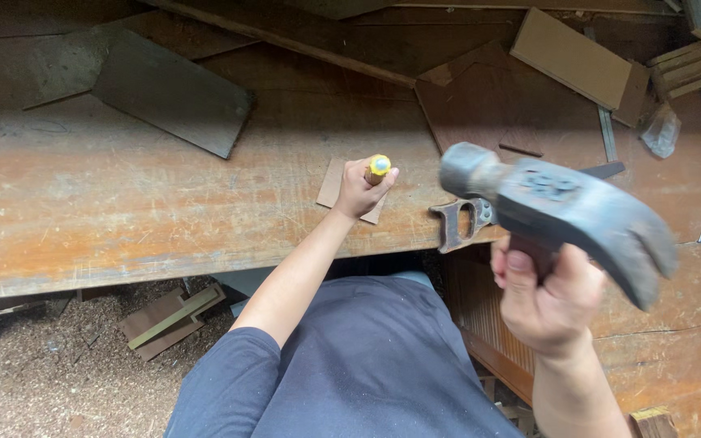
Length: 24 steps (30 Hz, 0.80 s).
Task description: The person uses a chisel and hammer to carve a small wooden piece on a workbench. They repeatedly strike the chisel to remove material and shape the wood, adjusting the chisel position as needed.
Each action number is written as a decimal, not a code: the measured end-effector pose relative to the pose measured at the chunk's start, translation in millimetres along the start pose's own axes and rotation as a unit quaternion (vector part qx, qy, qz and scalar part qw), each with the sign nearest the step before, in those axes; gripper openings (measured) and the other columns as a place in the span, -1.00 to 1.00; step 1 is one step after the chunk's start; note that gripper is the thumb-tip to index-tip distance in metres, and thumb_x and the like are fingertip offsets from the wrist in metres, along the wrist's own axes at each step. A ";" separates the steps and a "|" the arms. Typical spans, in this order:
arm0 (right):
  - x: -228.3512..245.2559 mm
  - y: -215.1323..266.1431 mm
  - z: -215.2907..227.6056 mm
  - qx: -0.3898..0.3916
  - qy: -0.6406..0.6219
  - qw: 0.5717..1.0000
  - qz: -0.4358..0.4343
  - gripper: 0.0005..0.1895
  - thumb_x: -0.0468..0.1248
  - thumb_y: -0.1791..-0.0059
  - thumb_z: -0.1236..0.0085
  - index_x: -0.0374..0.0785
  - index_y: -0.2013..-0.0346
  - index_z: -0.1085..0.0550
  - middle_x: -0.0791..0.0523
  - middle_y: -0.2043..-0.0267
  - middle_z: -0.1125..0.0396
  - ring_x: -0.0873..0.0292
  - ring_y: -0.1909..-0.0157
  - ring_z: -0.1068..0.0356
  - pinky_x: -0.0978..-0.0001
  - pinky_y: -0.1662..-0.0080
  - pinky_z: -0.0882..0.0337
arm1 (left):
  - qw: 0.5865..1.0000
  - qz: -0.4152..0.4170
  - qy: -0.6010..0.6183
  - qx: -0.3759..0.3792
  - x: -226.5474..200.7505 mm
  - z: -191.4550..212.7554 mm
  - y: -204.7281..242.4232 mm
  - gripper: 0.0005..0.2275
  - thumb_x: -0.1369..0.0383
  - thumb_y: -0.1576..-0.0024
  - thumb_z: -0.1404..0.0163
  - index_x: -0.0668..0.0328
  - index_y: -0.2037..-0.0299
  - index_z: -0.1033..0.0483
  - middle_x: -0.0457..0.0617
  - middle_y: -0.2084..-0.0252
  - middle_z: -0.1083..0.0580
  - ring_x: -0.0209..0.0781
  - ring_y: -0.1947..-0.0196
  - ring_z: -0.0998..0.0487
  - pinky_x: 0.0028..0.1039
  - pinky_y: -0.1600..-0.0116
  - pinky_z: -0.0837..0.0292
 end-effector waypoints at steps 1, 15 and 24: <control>-4.2 -7.0 -6.8 0.031 0.071 0.997 0.012 -0.86 -0.31 -0.19 -0.03 -0.36 0.07 -0.40 0.14 0.34 -0.39 0.28 0.42 -0.40 0.51 0.36 -0.44 | 1.000 0.001 -0.006 0.000 -0.8 0.6 -0.2 -0.76 0.34 -0.17 -0.17 0.27 0.48 -0.46 -0.06 0.58 -0.41 -0.26 0.59 -0.42 -0.42 0.42 -0.31; -77.7 -46.4 -16.8 0.200 0.177 0.963 -0.033 -0.75 -0.28 -0.03 -0.18 -0.35 0.05 -0.47 -0.07 0.45 -0.44 -0.07 0.42 -0.51 0.17 0.36 -0.45 | 1.000 0.009 -0.006 -0.008 -4.1 -5.6 6.4 -0.91 0.47 0.01 -0.17 0.26 0.34 -0.55 0.06 0.48 -0.48 -0.11 0.50 -0.54 -0.41 0.32 -0.42; -67.2 -56.1 20.8 0.127 0.153 0.977 0.075 -0.79 -0.34 -0.10 -0.16 -0.36 -0.01 -0.48 -0.01 0.33 -0.43 0.02 0.32 -0.50 0.25 0.20 -0.46 | 0.998 0.019 -0.039 -0.044 -12.3 -38.6 4.3 -0.88 0.40 -0.11 -0.19 0.23 0.40 -0.53 0.03 0.60 -0.43 -0.16 0.63 -0.48 -0.38 0.44 -0.33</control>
Point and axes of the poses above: each hand's wrist, its own y-axis away from the middle knuckle, its own z-axis out of the back of the hand, x = y × z, the point moved 4 cm from there along -y, towards the middle knuckle
